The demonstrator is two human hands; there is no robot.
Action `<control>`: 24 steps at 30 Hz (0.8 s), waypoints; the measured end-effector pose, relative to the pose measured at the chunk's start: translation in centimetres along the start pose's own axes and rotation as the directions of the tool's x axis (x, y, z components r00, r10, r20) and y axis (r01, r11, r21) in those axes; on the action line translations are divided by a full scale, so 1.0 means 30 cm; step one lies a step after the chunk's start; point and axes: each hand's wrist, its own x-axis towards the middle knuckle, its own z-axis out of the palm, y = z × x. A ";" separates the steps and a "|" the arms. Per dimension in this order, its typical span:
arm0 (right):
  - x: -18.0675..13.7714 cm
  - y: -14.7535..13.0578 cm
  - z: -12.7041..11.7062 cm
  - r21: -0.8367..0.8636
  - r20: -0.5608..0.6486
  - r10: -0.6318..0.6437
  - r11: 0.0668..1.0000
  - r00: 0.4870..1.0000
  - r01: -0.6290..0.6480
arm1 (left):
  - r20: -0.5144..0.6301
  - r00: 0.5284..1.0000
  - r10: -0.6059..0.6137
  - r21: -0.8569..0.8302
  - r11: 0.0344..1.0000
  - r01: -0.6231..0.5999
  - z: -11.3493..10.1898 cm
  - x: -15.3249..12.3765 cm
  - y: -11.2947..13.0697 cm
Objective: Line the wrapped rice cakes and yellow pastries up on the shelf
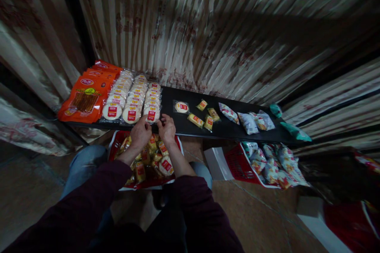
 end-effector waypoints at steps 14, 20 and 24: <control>-0.180 0.039 0.035 0.111 0.016 -0.198 0.975 0.980 0.195 | 0.019 0.987 0.159 -0.078 0.984 -0.157 0.061 -0.137 -0.111; -0.338 0.098 0.102 0.037 0.282 -0.169 0.985 0.944 0.166 | 0.014 0.996 0.093 0.168 0.981 -0.094 0.083 -0.266 -0.251; -0.422 0.109 0.128 -0.057 0.508 -0.258 0.942 0.822 0.330 | -0.021 0.999 -0.049 0.310 0.949 0.053 0.086 -0.318 -0.370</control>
